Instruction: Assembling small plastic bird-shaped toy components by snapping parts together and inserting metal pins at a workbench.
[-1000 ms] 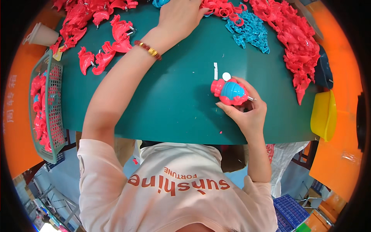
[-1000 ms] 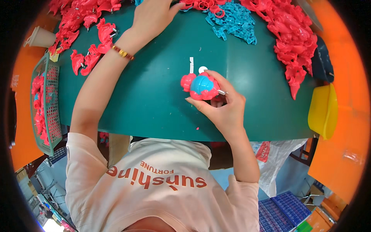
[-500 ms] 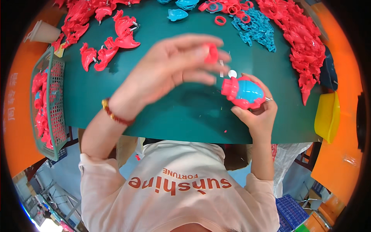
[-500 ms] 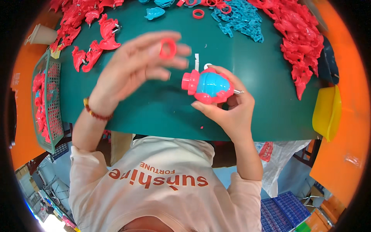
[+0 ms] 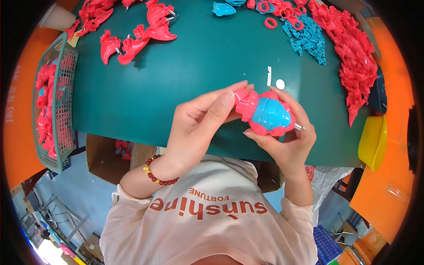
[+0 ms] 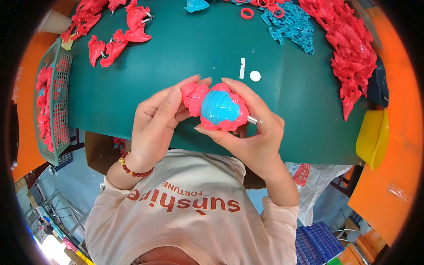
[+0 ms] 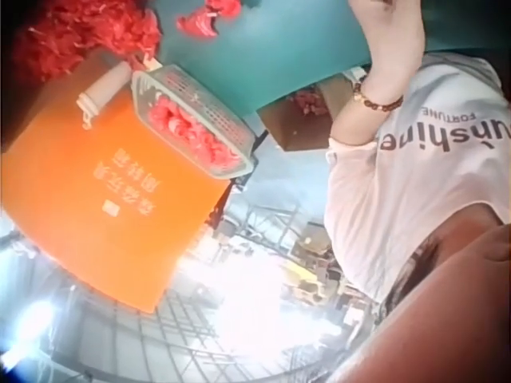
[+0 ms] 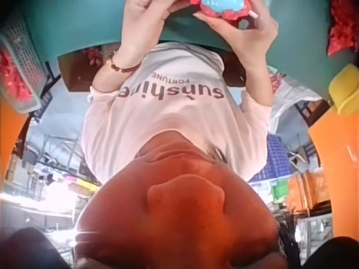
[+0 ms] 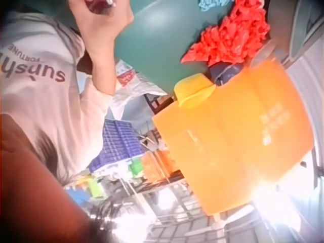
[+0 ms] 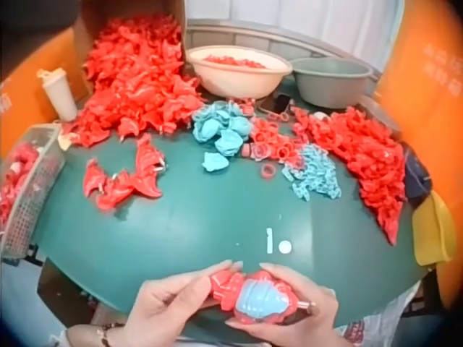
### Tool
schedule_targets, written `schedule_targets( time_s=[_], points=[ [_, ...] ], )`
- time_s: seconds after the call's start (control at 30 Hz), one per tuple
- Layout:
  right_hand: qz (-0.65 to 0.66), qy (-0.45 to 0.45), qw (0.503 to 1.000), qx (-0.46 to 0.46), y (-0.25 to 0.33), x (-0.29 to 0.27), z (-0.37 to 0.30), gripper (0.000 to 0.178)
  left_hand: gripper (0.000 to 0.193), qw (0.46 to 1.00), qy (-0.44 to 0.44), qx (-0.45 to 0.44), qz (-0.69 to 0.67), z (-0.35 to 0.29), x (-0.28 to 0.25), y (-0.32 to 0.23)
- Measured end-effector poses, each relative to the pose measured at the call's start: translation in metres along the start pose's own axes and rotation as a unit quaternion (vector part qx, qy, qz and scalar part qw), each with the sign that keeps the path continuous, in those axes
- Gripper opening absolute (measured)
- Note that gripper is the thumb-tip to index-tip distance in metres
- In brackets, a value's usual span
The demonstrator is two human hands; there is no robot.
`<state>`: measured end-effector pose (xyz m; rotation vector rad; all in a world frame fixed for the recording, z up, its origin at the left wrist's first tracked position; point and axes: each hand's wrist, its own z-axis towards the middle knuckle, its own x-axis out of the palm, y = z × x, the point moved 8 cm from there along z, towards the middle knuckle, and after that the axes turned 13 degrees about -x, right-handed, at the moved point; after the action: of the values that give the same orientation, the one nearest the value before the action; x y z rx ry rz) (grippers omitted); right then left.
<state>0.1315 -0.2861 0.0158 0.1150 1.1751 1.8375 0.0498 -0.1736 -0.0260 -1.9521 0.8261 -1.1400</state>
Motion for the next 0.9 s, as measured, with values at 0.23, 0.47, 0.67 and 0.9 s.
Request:
schedule_targets(
  time_s=[0.23, 0.47, 0.67, 0.9],
  points=[
    [-0.193, -0.014, 0.962, -0.191, 0.014, 0.01, -0.021, 0.063, 0.042, 0.988, -0.09, 0.109, 0.068, -0.015, 0.0, 0.005],
    [-0.048, -0.012, 0.996, -0.076, -0.002, 0.012, -0.015, 0.071, 0.037, 0.96, -0.147, 0.219, 0.099, -0.024, 0.0, 0.011],
    [0.05, 0.029, 0.998, 0.038, -0.021, 0.007, -0.007, 0.065, 0.053, 0.901, -0.113, 0.246, 0.34, -0.02, -0.004, -0.003],
    [0.043, 0.112, 0.993, 0.012, -0.015, 0.012, -0.016, 0.07, 0.068, 0.976, 0.155, 0.026, 0.148, -0.012, 0.013, 0.008]
  ],
)
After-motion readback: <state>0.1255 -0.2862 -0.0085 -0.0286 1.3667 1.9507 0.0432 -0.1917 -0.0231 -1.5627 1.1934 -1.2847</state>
